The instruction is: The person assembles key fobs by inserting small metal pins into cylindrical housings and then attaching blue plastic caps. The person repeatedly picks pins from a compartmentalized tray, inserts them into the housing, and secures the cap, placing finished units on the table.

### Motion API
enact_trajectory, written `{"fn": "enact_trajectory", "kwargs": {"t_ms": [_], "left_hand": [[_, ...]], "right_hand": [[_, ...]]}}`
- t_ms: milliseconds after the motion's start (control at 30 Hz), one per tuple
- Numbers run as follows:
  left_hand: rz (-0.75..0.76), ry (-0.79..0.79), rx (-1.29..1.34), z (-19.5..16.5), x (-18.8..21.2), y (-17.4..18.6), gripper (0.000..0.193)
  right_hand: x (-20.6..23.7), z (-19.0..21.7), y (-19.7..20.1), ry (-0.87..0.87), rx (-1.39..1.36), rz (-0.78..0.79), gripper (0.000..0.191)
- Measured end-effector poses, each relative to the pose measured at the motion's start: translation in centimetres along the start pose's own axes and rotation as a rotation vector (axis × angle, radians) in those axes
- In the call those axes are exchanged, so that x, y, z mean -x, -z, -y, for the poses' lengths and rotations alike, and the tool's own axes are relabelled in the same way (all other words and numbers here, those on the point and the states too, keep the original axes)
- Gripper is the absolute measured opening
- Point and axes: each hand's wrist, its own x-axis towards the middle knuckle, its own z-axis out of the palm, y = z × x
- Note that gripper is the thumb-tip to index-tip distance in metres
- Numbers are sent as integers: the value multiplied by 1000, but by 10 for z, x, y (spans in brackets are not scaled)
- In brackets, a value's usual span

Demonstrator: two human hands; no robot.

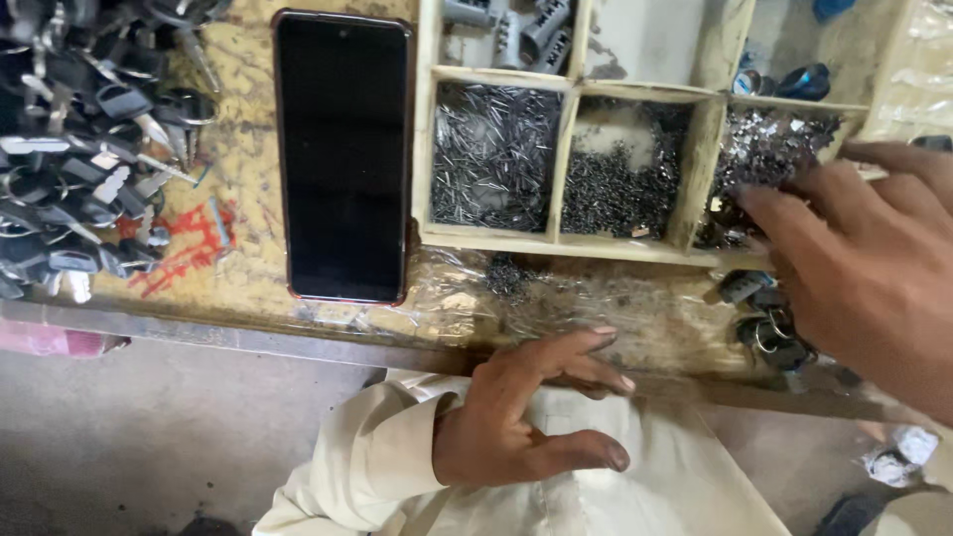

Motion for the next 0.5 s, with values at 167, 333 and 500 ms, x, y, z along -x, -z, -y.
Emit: {"fn": "enact_trajectory", "kwargs": {"t_ms": [167, 333, 500], "left_hand": [[-5, 29, 17, 0, -1, 1, 76], [-69, -11, -87, -3, -6, -2, 68], [-53, -32, -185, -7, -11, 1, 64]], "right_hand": [[-11, -16, 4, 114, -397, -238, 27], [9, -13, 3, -29, -755, -410, 21], [32, -15, -44, -39, -775, -541, 18]]}}
